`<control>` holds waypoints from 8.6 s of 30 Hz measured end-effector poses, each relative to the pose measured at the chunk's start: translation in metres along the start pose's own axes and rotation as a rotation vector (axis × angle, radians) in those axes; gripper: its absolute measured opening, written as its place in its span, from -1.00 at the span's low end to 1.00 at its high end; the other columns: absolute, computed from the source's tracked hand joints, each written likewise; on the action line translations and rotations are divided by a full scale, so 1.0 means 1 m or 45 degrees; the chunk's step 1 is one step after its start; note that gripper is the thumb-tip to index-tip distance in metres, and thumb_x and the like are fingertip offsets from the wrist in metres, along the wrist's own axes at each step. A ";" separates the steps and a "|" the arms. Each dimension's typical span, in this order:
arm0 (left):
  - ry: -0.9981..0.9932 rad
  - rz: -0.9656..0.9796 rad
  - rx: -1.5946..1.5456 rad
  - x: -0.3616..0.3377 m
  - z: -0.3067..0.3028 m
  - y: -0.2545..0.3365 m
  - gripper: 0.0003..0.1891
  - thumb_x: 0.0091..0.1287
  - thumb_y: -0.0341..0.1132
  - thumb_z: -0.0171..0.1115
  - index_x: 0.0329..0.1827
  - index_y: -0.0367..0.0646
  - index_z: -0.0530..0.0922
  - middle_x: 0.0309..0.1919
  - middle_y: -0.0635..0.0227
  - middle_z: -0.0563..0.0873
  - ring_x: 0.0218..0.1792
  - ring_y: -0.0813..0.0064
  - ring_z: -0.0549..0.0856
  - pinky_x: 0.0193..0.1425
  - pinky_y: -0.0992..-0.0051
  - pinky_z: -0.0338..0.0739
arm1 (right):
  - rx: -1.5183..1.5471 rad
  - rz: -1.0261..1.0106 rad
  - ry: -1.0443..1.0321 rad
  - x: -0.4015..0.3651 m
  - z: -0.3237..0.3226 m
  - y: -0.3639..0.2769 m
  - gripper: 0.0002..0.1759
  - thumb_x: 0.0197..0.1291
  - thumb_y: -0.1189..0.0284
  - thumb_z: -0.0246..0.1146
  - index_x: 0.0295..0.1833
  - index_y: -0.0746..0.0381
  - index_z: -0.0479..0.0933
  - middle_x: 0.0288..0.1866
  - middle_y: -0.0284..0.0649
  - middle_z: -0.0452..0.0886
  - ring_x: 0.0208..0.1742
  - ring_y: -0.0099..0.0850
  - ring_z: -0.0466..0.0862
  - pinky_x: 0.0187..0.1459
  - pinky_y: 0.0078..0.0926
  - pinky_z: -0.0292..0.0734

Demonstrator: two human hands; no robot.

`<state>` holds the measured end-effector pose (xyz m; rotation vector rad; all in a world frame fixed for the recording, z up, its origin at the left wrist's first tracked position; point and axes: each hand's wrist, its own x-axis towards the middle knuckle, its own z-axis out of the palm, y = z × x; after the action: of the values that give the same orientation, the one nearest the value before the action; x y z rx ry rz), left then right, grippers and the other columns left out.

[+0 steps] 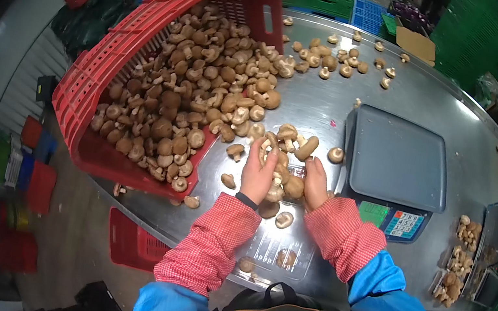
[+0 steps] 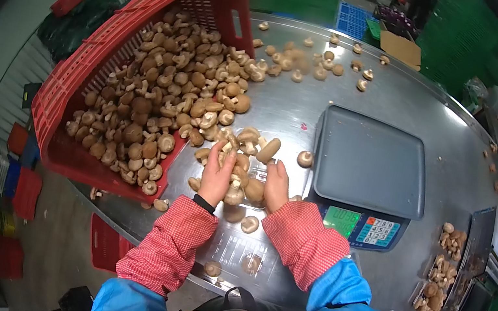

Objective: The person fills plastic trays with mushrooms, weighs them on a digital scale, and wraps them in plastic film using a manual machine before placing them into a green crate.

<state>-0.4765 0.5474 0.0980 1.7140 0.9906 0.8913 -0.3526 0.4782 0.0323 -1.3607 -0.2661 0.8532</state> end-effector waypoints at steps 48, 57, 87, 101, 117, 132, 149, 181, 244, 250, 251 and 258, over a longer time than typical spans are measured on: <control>-0.447 0.788 0.745 -0.022 0.226 0.119 0.05 -0.18 0.00 0.59 0.42 -0.06 0.22 0.15 -0.11 0.41 0.20 -0.07 0.39 0.30 0.11 0.32 | -1.744 -1.335 0.090 0.007 -0.236 -0.206 -0.66 0.04 0.29 0.36 -0.10 0.19 0.49 -0.06 -0.19 0.50 -0.04 -0.12 0.57 -0.06 -0.19 0.52; -0.257 0.209 0.336 -0.023 0.184 0.125 -0.52 0.13 -0.34 0.42 0.10 -0.26 0.46 -0.36 0.20 0.65 -0.38 0.38 0.67 -0.26 0.42 0.57 | -1.490 -0.902 0.398 0.049 -0.316 -0.228 -0.74 0.18 0.31 0.23 -0.12 0.25 0.62 -0.20 -0.02 0.64 -0.15 -0.07 0.63 -0.05 -0.21 0.53; -1.330 -0.462 0.080 -0.019 0.592 0.189 -0.50 0.22 -0.64 0.11 0.20 -0.39 0.15 -0.36 -0.06 0.62 -0.47 0.17 0.74 -0.43 0.34 0.76 | -0.937 -0.030 0.525 0.063 -0.676 -0.259 -0.78 0.05 0.54 0.22 -0.16 0.37 0.56 -0.43 -0.18 0.59 -0.51 -0.48 0.56 -0.52 -0.46 0.48; -1.293 -0.140 -0.024 -0.047 0.646 0.170 -0.31 0.26 -0.39 0.21 0.46 -0.28 0.15 -0.03 0.10 0.61 -0.10 0.39 0.65 -0.03 0.45 0.60 | -1.559 -0.697 1.002 0.012 -0.622 -0.252 -0.83 0.25 0.39 0.16 -0.17 0.25 0.57 -0.28 -0.02 0.63 -0.19 -0.04 0.64 -0.19 -0.12 0.50; -0.348 0.091 0.263 -0.157 0.109 0.033 -0.76 0.29 -0.45 0.22 0.02 -0.19 0.56 -0.18 0.39 0.65 -0.17 0.57 0.61 -0.07 0.51 0.52 | -1.416 -0.824 -0.679 -0.223 -0.284 -0.007 -0.86 0.15 0.37 0.13 -0.22 0.19 0.45 -0.40 -0.19 0.51 -0.34 -0.17 0.64 -0.43 -0.22 0.57; -0.713 -0.061 0.229 -0.208 0.098 0.016 -0.77 0.23 -0.36 0.26 -0.07 -0.20 0.59 -0.20 0.15 0.65 -0.19 0.19 0.66 -0.07 0.34 0.54 | -1.602 -0.424 -0.178 -0.235 -0.250 -0.010 -0.91 0.04 0.48 0.19 -0.38 0.28 0.44 -0.39 -0.05 0.57 -0.33 -0.06 0.62 -0.29 -0.13 0.52; -0.597 -0.406 -0.026 -0.189 0.019 0.028 -0.59 0.24 -0.33 0.35 0.13 -0.24 0.52 -0.26 0.31 0.69 -0.31 0.53 0.67 -0.29 0.49 0.57 | -1.551 -0.381 -0.372 -0.232 -0.248 -0.041 -0.86 0.04 0.44 0.21 -0.38 0.29 0.44 -0.43 0.00 0.54 -0.38 0.00 0.59 -0.29 -0.09 0.49; -0.971 0.142 0.623 -0.116 0.064 -0.019 -0.78 0.21 -0.19 0.28 -0.22 -0.13 0.59 -0.32 0.16 0.70 -0.29 0.05 0.67 -0.22 0.20 0.54 | -1.820 -0.585 0.175 -0.173 -0.152 -0.085 -0.25 -0.12 0.27 0.51 0.17 0.35 0.37 -0.14 -0.03 0.50 -0.09 -0.08 0.55 -0.04 -0.25 0.47; -0.599 0.001 -0.177 0.077 0.111 0.078 -0.59 0.23 -0.14 0.39 0.07 -0.18 0.64 -0.26 0.26 0.73 -0.33 0.57 0.71 -0.35 0.55 0.63 | -0.254 -0.066 -0.083 -0.031 -0.125 -0.161 -0.66 0.39 0.36 -0.08 0.18 0.31 0.21 -0.33 -0.13 0.52 -0.56 -0.40 0.62 -0.63 -0.54 0.56; -0.713 0.476 0.279 0.084 0.201 0.109 -0.51 0.18 -0.09 0.40 0.15 -0.09 0.59 -0.15 0.15 0.72 -0.15 0.29 0.71 -0.03 0.38 0.59 | -0.569 -0.091 0.043 0.005 -0.211 -0.161 -0.69 0.32 0.50 0.03 0.13 0.37 0.24 -0.45 -0.19 0.52 -0.62 -0.44 0.59 -0.66 -0.54 0.53; -0.703 0.568 0.349 0.084 0.214 0.106 -0.48 0.18 -0.07 0.40 0.17 -0.08 0.57 -0.14 0.14 0.71 -0.11 0.25 0.70 0.00 0.35 0.58 | -0.659 -0.079 0.079 0.008 -0.222 -0.160 -0.70 0.33 0.48 0.05 0.12 0.35 0.26 -0.45 -0.22 0.52 -0.62 -0.45 0.59 -0.65 -0.56 0.52; -0.594 0.927 0.734 0.068 0.219 0.117 -0.43 0.21 -0.08 0.35 0.25 -0.06 0.45 -0.17 0.10 0.62 -0.11 0.12 0.65 -0.02 0.26 0.56 | -1.415 -0.392 0.196 -0.012 -0.265 -0.171 -0.68 0.22 0.38 0.20 -0.01 0.38 0.49 -0.29 0.12 0.66 -0.28 0.00 0.68 -0.18 -0.15 0.58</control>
<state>-0.2288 0.5024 0.1518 2.7071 0.2933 0.5958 -0.1298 0.2779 0.1327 -2.3101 -0.8881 0.2951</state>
